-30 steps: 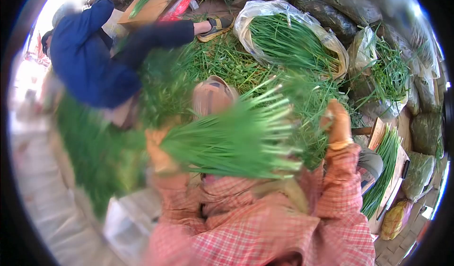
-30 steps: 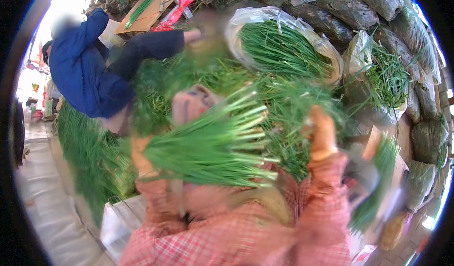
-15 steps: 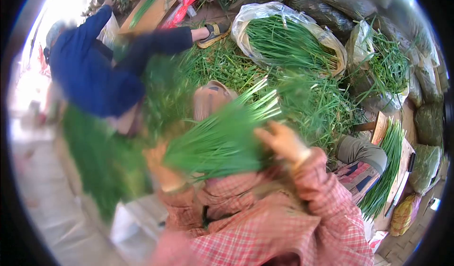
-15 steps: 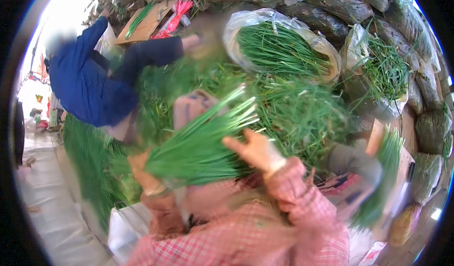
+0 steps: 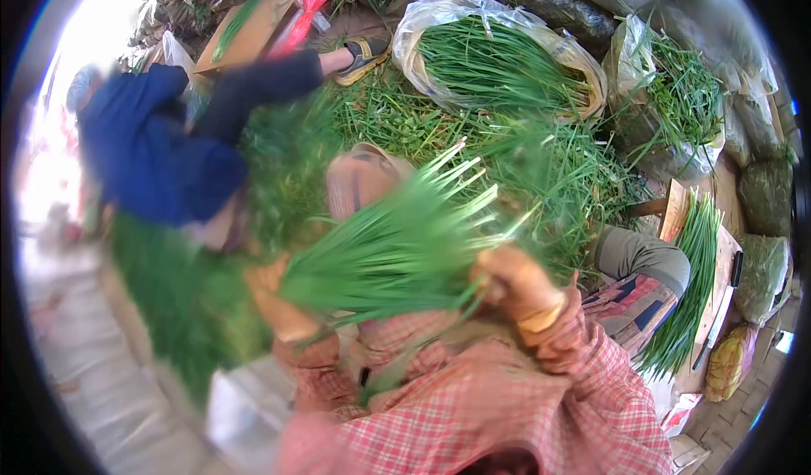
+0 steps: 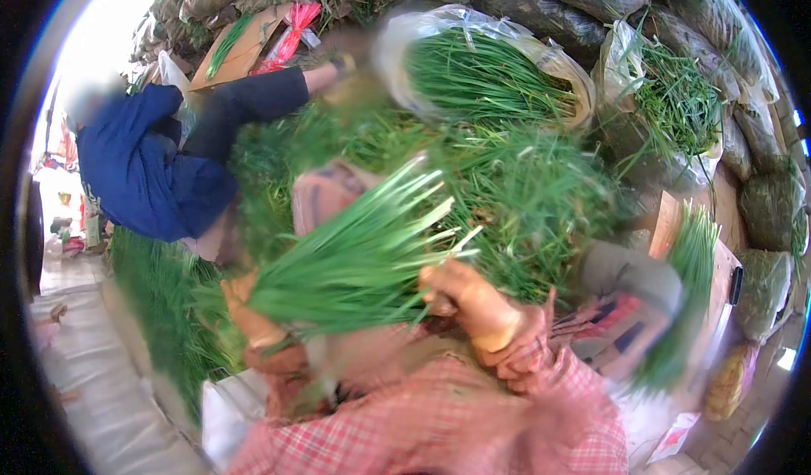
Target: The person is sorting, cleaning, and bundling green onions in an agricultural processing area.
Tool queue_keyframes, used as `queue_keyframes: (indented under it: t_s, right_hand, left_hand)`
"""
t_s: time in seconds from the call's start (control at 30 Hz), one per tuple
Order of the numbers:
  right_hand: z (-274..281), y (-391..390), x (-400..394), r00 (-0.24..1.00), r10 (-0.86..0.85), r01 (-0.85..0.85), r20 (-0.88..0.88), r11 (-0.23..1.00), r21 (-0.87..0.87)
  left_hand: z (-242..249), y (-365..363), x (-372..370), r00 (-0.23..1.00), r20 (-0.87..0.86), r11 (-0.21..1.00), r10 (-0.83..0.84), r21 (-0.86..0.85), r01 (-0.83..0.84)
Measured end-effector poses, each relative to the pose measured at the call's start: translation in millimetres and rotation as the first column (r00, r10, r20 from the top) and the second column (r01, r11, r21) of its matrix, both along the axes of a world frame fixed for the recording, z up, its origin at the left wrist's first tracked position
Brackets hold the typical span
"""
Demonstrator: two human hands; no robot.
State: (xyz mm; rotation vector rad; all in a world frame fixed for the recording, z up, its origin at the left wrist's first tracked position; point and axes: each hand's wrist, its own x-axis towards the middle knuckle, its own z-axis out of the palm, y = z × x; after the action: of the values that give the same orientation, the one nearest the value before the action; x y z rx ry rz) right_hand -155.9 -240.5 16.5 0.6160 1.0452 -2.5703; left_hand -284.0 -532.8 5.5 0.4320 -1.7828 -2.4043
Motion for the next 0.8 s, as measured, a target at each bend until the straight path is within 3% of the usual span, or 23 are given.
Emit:
queue_keyframes:
  t_s: [0.1, 0.17, 0.23, 0.3, 0.33, 0.37, 0.4, 0.43, 0.5, 0.57, 0.63, 0.7, 0.8]
  right_hand:
    - [19, 8, 12, 0.879, -0.439, 0.374, -0.188, 0.878, -0.300]
    - [20, 42, 25, 0.809, -0.543, 0.477, -0.225, 0.830, -0.289]
    - [10, 84, 42, 0.744, -0.524, 0.423, -0.414, 0.850, -0.315]
    - [10, 117, 57, 0.744, -0.497, 0.516, -0.446, 0.852, -0.087]
    - [-7, 142, 64, 0.882, -0.315, 0.455, -0.351, 0.764, 0.458]
    - [-8, 146, 55, 0.967, -0.203, 0.231, -0.152, 0.454, 0.861]
    - [-10, 142, 49, 0.916, -0.184, -0.388, 0.357, -0.178, 0.904]
    - [-8, 133, 50, 0.896, -0.205, -0.419, 0.394, -0.683, 0.598]
    - [2, 114, 30, 0.998, 0.009, 0.057, -0.061, -0.498, 0.865]
    - [25, 75, -3, 0.948, 0.138, 0.302, -0.287, -0.100, 0.948]
    - [16, 48, -32, 0.911, 0.284, 0.288, -0.298, 0.076, 0.954]
    - [29, 31, -55, 0.933, 0.356, -0.142, -0.050, 0.493, 0.859]
    - [21, 25, -54, 0.921, 0.388, -0.249, -0.025, 0.639, 0.728]
  left_hand:
    - [-18, -15, -3, 1.000, 0.002, 0.999, -0.029, -0.036, 0.029]
    - [-20, -17, -3, 0.998, 0.061, 1.000, -0.010, 0.015, 0.009]
    - [-24, -20, -3, 0.995, 0.086, 0.995, -0.043, 0.090, 0.035]
    - [-36, -30, -2, 0.991, 0.068, 0.977, -0.115, 0.188, 0.101]
    - [-36, -30, -1, 0.991, 0.089, 0.987, -0.097, 0.140, 0.084]
    - [-34, -27, 0, 0.991, 0.108, 0.993, -0.079, 0.091, 0.069]
    - [-32, -24, -1, 0.990, 0.124, 0.997, -0.063, 0.044, 0.058]
    - [-30, -20, -2, 0.990, 0.094, 0.994, -0.100, 0.040, 0.097]
    - [-17, -10, 3, 0.986, 0.049, 0.987, -0.160, 0.019, 0.159]
    - [-34, -27, -2, 0.987, 0.010, 0.983, -0.161, -0.090, 0.161]
    - [-49, -40, -11, 0.982, -0.024, 0.981, -0.187, -0.059, 0.185]
    - [-56, -48, -16, 0.973, -0.038, 0.968, -0.228, 0.103, 0.230]
    - [-59, -57, -17, 0.969, 0.032, 0.933, -0.245, 0.280, 0.227]
